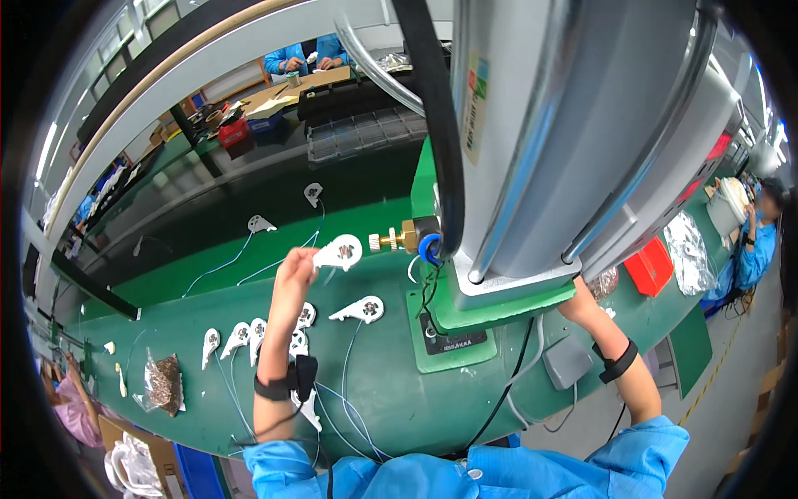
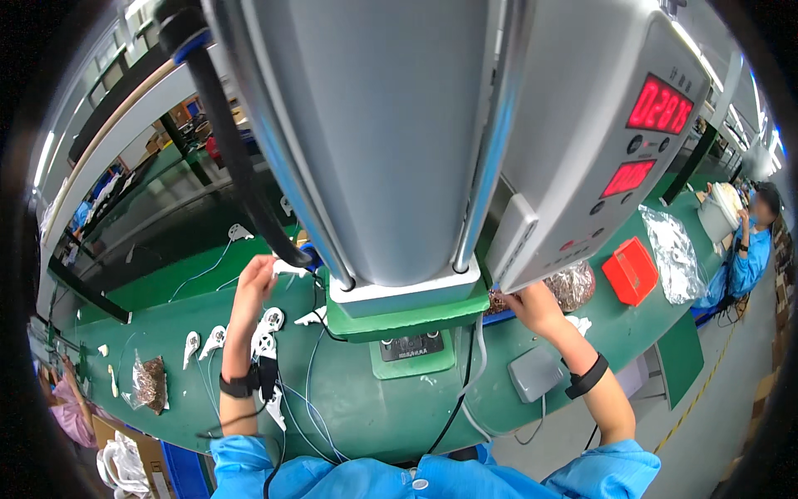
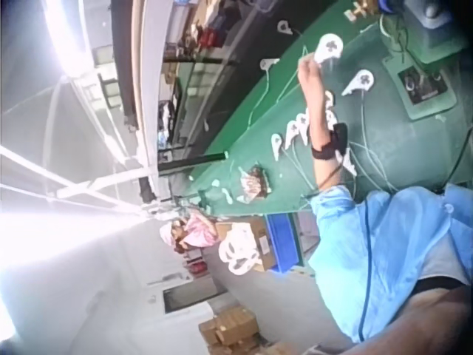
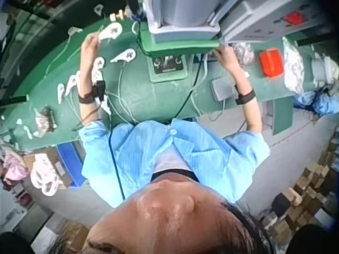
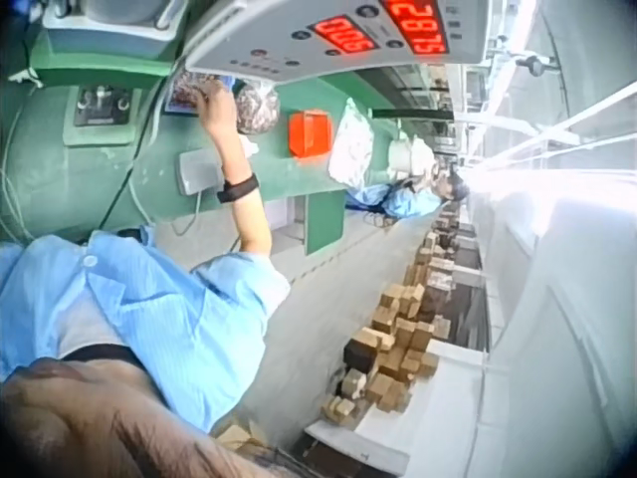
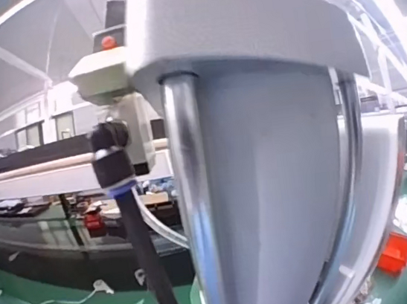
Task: Assemble small electronic components by placing leads into plastic housings and using a pneumatic press machine to secure them.
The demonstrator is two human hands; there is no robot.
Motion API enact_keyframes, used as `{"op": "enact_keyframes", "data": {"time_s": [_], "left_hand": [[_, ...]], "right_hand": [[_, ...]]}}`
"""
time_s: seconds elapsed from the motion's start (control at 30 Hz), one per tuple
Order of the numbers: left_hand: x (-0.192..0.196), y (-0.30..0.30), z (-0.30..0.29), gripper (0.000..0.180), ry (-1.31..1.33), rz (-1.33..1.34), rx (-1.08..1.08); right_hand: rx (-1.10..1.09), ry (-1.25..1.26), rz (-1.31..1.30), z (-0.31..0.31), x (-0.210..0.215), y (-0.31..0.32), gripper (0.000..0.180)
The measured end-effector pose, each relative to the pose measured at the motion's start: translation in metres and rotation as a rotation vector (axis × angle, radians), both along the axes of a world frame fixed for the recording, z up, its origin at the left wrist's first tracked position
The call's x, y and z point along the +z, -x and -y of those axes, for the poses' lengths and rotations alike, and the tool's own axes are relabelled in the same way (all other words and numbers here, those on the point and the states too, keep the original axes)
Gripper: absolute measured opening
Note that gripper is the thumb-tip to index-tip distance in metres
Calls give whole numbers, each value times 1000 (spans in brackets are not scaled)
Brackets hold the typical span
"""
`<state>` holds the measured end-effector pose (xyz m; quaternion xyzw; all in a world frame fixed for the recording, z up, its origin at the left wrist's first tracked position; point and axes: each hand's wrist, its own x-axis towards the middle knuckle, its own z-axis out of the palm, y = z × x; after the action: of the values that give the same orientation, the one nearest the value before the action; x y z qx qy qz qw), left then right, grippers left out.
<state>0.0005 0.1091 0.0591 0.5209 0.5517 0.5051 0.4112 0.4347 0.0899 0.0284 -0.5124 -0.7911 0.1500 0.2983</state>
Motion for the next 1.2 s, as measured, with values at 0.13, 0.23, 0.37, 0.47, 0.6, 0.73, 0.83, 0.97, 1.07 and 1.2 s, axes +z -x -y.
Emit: {"op": "enact_keyframes", "data": {"time_s": [0.13,0.23,0.37,0.47,0.6,0.73,0.83,0.97,1.07,1.2], "left_hand": [[-51,1,-112,29,-77,-16,-192],[-89,-27,-203,50,21,-651,-311],[-116,-6,-254,58,67,-878,384],[-155,6,-288,55,170,-906,421],[-171,1,-288,43,113,-981,412],[-172,19,-297,38,-7,-900,319],[-116,17,-244,34,80,-982,93],[-66,51,-163,27,-256,-1023,-4],[-28,33,-89,19,-309,-589,-140],[1,10,4,21,-57,-376,-282]], "right_hand": [[36,-138,159,-15,-24,-1,23],[60,-384,308,-37,-90,-31,34],[93,-393,348,-49,-97,-17,36],[104,-318,339,-50,-87,-1,38],[116,-265,314,-52,-86,6,40],[135,-230,271,-51,-71,2,42],[111,-179,210,-40,-45,0,44],[-4,-67,253,-28,-34,19,43],[43,-134,287,-37,-68,14,40],[92,-182,397,-47,-84,13,21]]}}
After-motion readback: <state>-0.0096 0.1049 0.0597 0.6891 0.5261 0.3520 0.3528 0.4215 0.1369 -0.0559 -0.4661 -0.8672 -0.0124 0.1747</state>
